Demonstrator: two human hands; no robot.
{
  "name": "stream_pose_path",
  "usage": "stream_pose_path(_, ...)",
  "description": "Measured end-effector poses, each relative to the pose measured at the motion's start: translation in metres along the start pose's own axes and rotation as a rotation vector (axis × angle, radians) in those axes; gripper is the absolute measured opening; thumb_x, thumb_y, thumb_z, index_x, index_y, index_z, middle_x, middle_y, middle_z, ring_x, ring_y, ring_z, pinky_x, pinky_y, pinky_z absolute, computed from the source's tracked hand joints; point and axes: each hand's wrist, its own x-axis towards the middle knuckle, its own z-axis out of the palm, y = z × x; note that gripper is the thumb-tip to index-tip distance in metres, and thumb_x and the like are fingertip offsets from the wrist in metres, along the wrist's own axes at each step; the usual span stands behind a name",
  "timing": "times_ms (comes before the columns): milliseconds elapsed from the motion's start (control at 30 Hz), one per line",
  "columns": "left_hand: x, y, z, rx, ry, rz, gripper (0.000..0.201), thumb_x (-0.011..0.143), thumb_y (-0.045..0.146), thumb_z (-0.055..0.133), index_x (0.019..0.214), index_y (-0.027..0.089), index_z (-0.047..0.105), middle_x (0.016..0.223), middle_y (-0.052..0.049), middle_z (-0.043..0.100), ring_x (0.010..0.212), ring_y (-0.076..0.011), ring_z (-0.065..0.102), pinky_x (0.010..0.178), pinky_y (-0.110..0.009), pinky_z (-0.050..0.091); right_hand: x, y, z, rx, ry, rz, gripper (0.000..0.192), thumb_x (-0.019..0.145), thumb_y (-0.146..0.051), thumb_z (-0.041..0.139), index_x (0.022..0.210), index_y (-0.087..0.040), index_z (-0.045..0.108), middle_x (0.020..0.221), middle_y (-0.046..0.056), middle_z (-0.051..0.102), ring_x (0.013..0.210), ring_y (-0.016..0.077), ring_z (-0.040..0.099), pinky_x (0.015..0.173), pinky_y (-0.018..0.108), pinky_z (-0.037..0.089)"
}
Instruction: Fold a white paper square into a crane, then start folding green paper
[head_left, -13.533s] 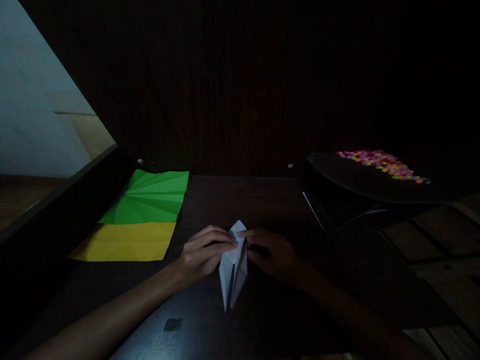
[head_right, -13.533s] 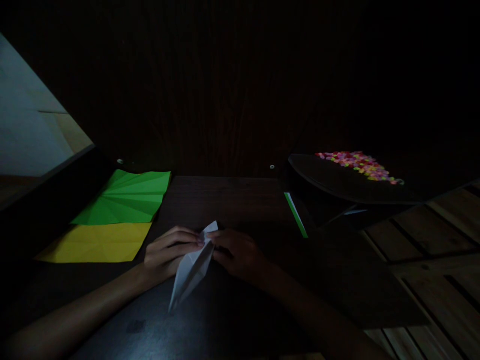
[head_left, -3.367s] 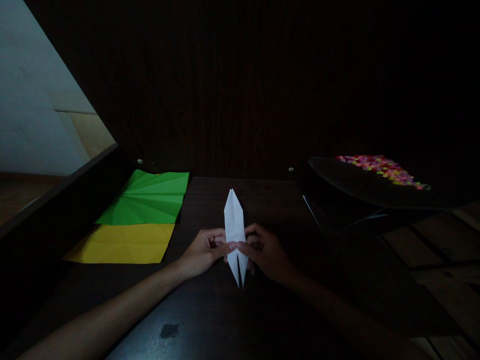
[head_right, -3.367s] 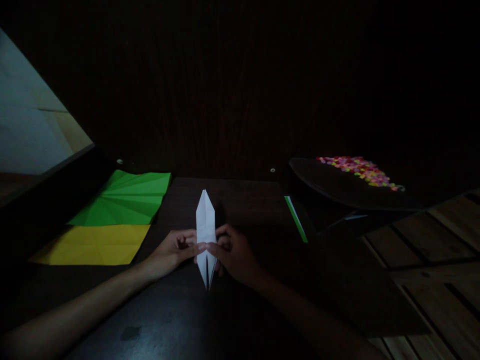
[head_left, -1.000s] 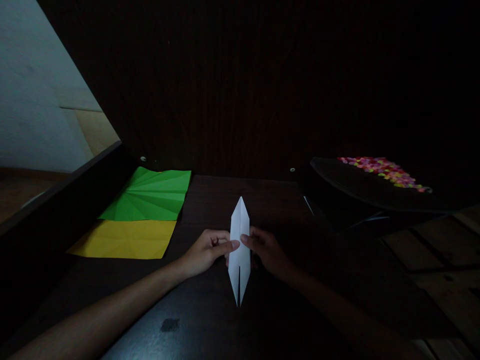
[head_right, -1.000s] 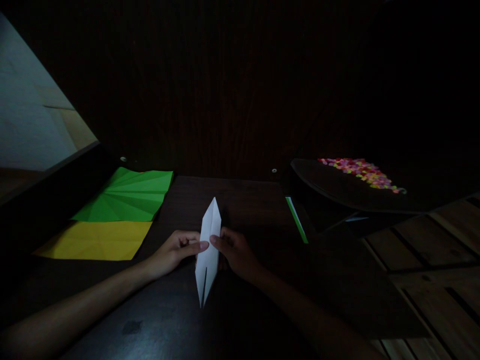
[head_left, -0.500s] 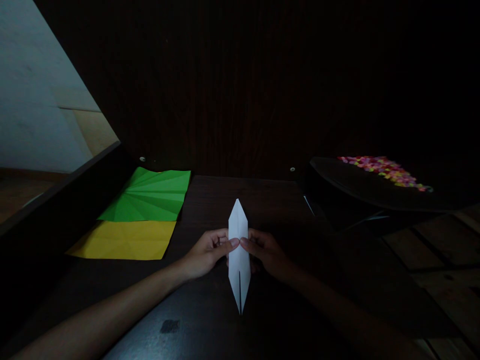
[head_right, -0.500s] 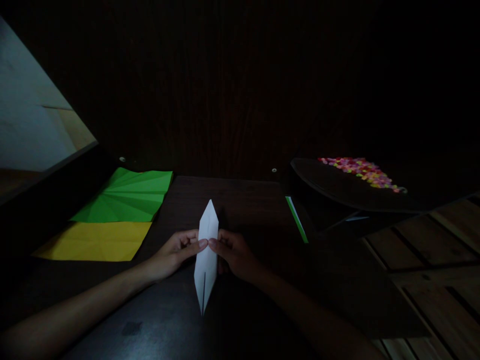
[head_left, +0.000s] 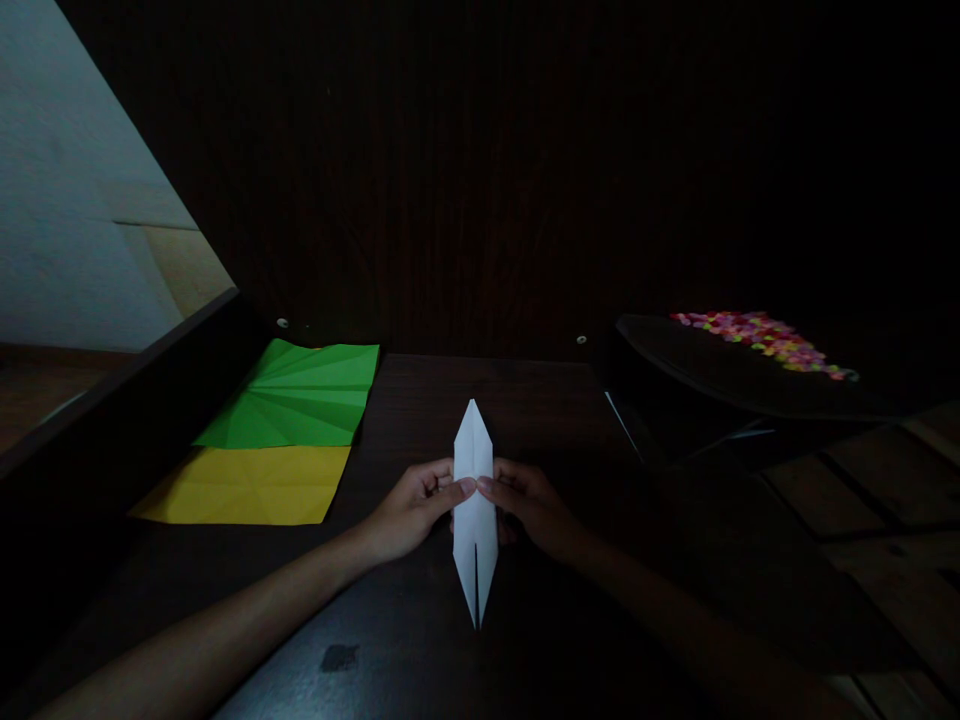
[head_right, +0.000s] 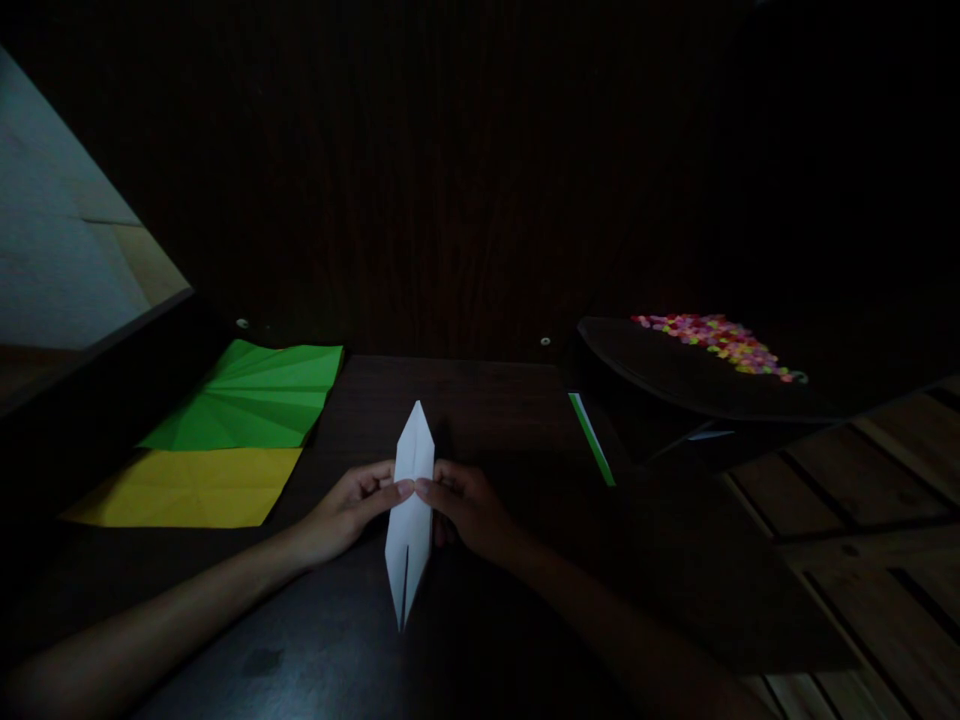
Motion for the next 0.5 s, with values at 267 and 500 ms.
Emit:
stream_pose_path(267, 0.003, -0.006, -0.0014, -0.022, 0.065, -0.001, 0.038, 0.081, 0.046, 0.069, 0.097, 0.012, 0.07, 0.08, -0.006, 0.074, 0.069, -0.0186, 0.067, 0.072, -0.031, 0.05, -0.0003, 0.0006, -0.0005, -0.046, -0.03, 0.02, 0.038, 0.082, -0.054, 0.06, 0.077, -0.017, 0.054, 0.053, -0.003, 0.057, 0.037, 0.0079, 0.05, 0.035, 0.018, 0.036)
stream_pose_path(500, 0.002, -0.0031, -0.0013, 0.021, 0.091, 0.027, 0.041, 0.077, 0.049, 0.073, 0.09, 0.011, 0.07, 0.075, -0.005, 0.073, 0.068, -0.018, 0.066, 0.067, -0.028, 0.049, 0.0003, -0.0003, -0.0001, -0.065, -0.034, 0.038, 0.04, 0.08, -0.056, 0.061, 0.072, -0.018, 0.053, 0.052, -0.004, 0.056, 0.037, 0.0079, 0.05, 0.035, 0.018, 0.035)
